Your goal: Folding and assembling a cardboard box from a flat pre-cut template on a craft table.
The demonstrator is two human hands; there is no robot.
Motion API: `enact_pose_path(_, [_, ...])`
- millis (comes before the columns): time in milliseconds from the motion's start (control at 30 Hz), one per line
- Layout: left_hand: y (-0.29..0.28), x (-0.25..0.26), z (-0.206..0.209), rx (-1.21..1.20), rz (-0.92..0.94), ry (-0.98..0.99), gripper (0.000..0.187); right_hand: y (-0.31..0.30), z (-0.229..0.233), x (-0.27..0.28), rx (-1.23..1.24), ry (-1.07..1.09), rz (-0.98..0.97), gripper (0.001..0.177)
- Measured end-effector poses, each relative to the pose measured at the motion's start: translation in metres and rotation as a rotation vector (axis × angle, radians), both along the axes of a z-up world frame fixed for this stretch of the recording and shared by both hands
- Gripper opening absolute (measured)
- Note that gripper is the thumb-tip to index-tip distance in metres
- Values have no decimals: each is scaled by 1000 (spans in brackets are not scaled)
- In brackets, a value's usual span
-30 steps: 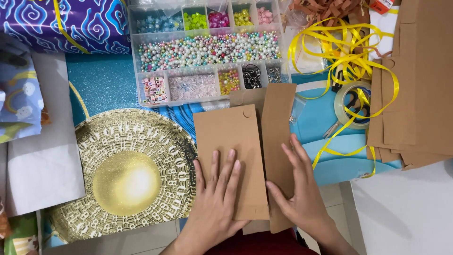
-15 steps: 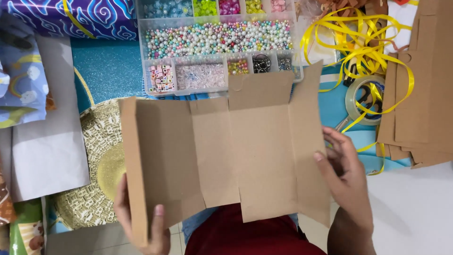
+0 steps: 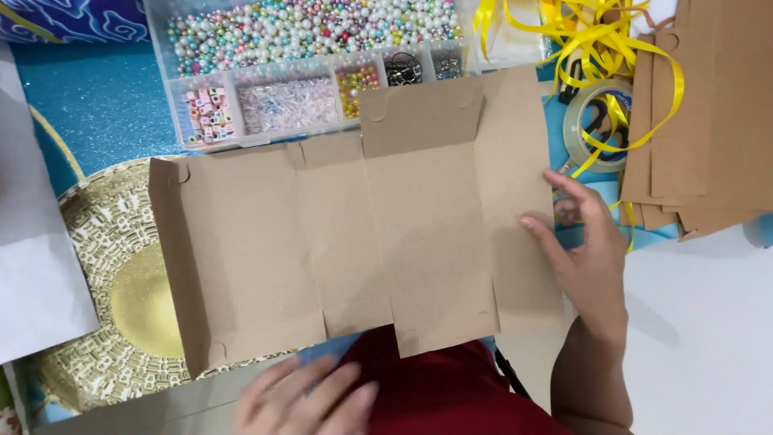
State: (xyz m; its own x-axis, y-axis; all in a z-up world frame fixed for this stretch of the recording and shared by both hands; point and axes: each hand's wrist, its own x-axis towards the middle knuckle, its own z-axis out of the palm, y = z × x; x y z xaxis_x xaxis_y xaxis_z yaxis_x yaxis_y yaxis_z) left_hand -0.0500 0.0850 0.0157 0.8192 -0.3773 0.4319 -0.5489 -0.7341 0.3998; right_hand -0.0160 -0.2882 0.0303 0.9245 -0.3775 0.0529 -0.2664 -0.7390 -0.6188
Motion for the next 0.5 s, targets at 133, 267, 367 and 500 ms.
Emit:
enact_pose_path(133, [-80,49,16,179,-556,-198,63,3,9,-6,-2,-75,88,38])
enact_pose_path(267, [-100,51,6,322,-665,-34,91,-11,14,-26,-94,-195,216,25])
enact_pose_path(367, [-101,57,11,167,-669,72,88,-31,10,-48,-140,-142,329,26])
enact_pose_path(500, [-102,61,5,223,-566,34,89,-30,4,-61,-49,-132,390,32])
